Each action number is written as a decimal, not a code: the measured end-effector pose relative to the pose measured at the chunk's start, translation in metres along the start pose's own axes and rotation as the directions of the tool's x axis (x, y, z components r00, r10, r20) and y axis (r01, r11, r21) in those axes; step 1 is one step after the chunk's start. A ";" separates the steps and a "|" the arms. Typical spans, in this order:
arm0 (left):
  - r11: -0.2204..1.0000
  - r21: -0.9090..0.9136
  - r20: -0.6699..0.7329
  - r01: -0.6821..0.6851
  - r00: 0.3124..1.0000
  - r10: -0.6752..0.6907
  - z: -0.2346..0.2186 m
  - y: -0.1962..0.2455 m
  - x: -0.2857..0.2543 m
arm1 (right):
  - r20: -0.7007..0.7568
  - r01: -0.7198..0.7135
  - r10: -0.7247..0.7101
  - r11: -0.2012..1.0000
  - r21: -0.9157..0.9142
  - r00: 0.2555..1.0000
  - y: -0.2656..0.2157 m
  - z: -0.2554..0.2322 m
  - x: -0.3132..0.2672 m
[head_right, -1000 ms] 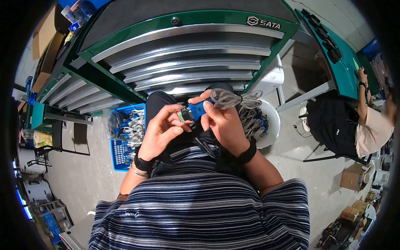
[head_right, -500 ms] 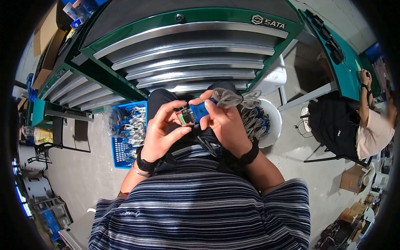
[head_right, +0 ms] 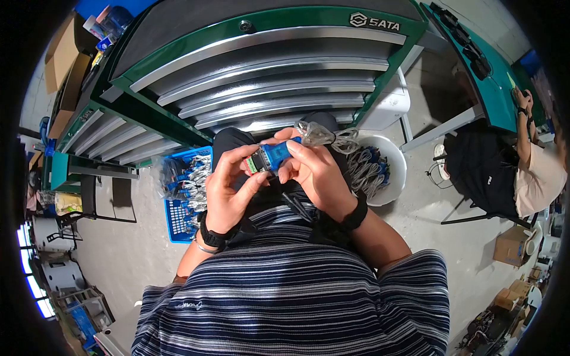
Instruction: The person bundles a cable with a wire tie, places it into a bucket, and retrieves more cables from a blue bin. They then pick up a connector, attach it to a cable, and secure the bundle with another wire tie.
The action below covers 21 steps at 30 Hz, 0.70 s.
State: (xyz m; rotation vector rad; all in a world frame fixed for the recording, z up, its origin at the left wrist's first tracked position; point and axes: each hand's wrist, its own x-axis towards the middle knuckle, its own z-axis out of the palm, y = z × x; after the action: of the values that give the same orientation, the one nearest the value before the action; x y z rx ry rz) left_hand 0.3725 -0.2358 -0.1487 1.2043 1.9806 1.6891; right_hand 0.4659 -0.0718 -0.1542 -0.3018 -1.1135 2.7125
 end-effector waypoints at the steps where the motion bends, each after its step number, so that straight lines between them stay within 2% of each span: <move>1: 0.999 -0.039 -0.011 0.008 1.000 -0.009 0.000 -0.001 0.000 | 0.000 0.000 0.000 1.000 0.002 1.000 -0.001 0.002 -0.001; 3: 0.991 -0.132 -0.004 0.029 1.000 -0.030 -0.002 -0.002 -0.001 | 0.045 0.086 -0.083 0.994 -0.069 0.996 -0.001 0.006 -0.002; 4: 0.991 -0.129 -0.007 0.030 0.999 -0.031 -0.003 -0.002 -0.001 | 0.048 0.084 -0.081 0.994 -0.067 0.996 -0.001 0.008 -0.003; 6: 0.966 -0.253 0.012 0.052 0.999 -0.051 -0.004 -0.004 -0.001 | 0.084 0.136 -0.120 0.965 -0.222 0.989 -0.003 0.009 -0.004; 11: 0.960 -0.273 0.023 0.057 0.998 -0.053 -0.005 -0.006 -0.003 | 0.085 0.139 -0.122 0.958 -0.249 0.989 -0.001 0.007 -0.003; 13: 0.957 -0.281 0.028 0.066 0.998 -0.060 -0.006 -0.007 -0.004 | 0.132 0.211 -0.176 0.918 -0.337 0.976 0.001 0.006 -0.003; 15: 0.993 -0.114 -0.037 -0.009 0.999 0.005 -0.007 -0.008 -0.003 | 0.114 0.234 -0.206 0.900 -0.367 0.972 0.002 0.006 -0.005; 16: 0.993 -0.115 -0.037 -0.009 0.999 0.005 -0.009 -0.007 0.001 | 0.098 0.256 -0.236 0.881 -0.397 0.967 0.003 0.007 -0.005; 18: 0.979 0.163 -0.106 -0.126 0.984 0.144 -0.015 0.000 0.012 | 0.039 0.231 -0.239 0.865 -0.445 0.970 0.001 0.008 -0.004; 19: 0.973 0.185 -0.049 -0.136 0.988 0.147 -0.020 0.001 0.015 | -0.019 0.203 -0.243 0.848 -0.490 0.970 -0.001 0.008 -0.003; 20: 0.942 0.252 0.061 -0.222 0.975 0.213 -0.026 -0.002 0.018 | -0.021 0.204 -0.246 0.846 -0.493 0.969 -0.001 0.006 -0.001; 21: 0.956 0.262 0.052 -0.134 0.991 0.125 -0.025 0.000 0.018 | -0.036 0.137 -0.176 0.863 -0.487 0.984 0.001 0.000 0.002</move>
State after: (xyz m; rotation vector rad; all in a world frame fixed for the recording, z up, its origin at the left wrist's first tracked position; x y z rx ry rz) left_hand 0.3449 -0.2400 -0.1362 1.4725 2.2026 1.4808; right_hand 0.4639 -0.0719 -0.1549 -0.3663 -1.7029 2.2252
